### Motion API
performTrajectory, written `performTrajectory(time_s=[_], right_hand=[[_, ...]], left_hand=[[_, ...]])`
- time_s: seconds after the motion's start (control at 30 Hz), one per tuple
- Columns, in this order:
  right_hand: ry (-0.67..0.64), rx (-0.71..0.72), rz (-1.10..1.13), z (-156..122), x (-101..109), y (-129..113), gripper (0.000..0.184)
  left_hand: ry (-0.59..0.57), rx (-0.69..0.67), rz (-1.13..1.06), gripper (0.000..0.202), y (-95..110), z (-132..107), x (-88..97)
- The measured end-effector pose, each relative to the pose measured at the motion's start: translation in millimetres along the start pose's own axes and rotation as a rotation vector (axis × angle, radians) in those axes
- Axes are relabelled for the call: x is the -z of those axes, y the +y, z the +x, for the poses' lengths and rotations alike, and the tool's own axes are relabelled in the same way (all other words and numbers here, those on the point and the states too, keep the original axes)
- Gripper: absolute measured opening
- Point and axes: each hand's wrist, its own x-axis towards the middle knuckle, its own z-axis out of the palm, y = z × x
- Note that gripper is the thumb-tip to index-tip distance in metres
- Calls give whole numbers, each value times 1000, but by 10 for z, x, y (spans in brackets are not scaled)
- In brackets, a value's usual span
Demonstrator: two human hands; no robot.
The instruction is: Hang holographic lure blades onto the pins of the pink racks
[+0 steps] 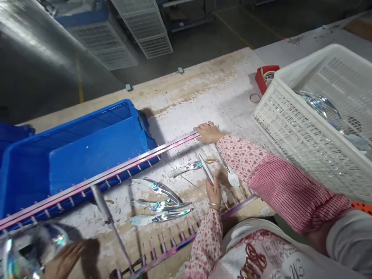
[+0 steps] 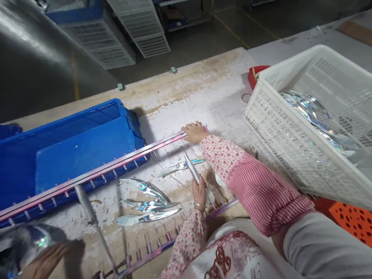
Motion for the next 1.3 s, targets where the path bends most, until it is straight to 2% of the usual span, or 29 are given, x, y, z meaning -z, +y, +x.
performTrajectory(time_s=[0.17, 0.4, 0.6, 0.67, 0.73, 0.8, 0.87, 0.9, 0.97, 1.07, 1.13, 1.2, 1.27, 1.3], right_hand=[[8, 5, -128, -164, -168, -24, 45], [17, 4, -158, -202, -132, -65, 50], [27, -1, -144, -215, -132, -97, 48], [23, -5, -128, -210, -143, -89, 48], [9, -11, -98, -205, -159, -64, 46], [-2, -6, -52, -227, -175, -32, 47], [27, -9, -1, -310, -180, -8, 51], [58, -17, 25, -383, -174, -3, 53], [134, -45, 87, -602, -147, -13, 53], [205, -64, 206, -1074, -83, -79, 41], [210, -70, 289, -1432, -62, -159, 33], [160, -81, 392, -1775, -97, -274, 28], [30, -104, 524, -2076, -213, -435, 24], [-65, -120, 590, -2204, -302, -534, 23]], left_hand=[[55, 52, -30, 44, 1, 200, -55], [24, 94, -149, 42, 69, 338, -73], [-18, 60, -70, 43, 118, 356, -84], [-97, 19, 0, 42, 81, 403, 6], [-176, -56, 129, 41, 46, 522, 189], [-138, -181, 318, 40, 37, 717, 434], [-9, -346, 540, 43, 64, 946, 669], [3, -411, 662, 44, 86, 1055, 760], [-101, -443, 918, 45, 135, 1231, 866], [-308, -285, 1156, 39, 183, 1350, 894], [-357, -168, 1163, 30, 188, 1339, 914], [-363, -86, 1141, 27, 174, 1263, 992], [-343, -2, 1023, 29, 146, 1117, 1137], [-321, 52, 865, 33, 131, 1014, 1227]])
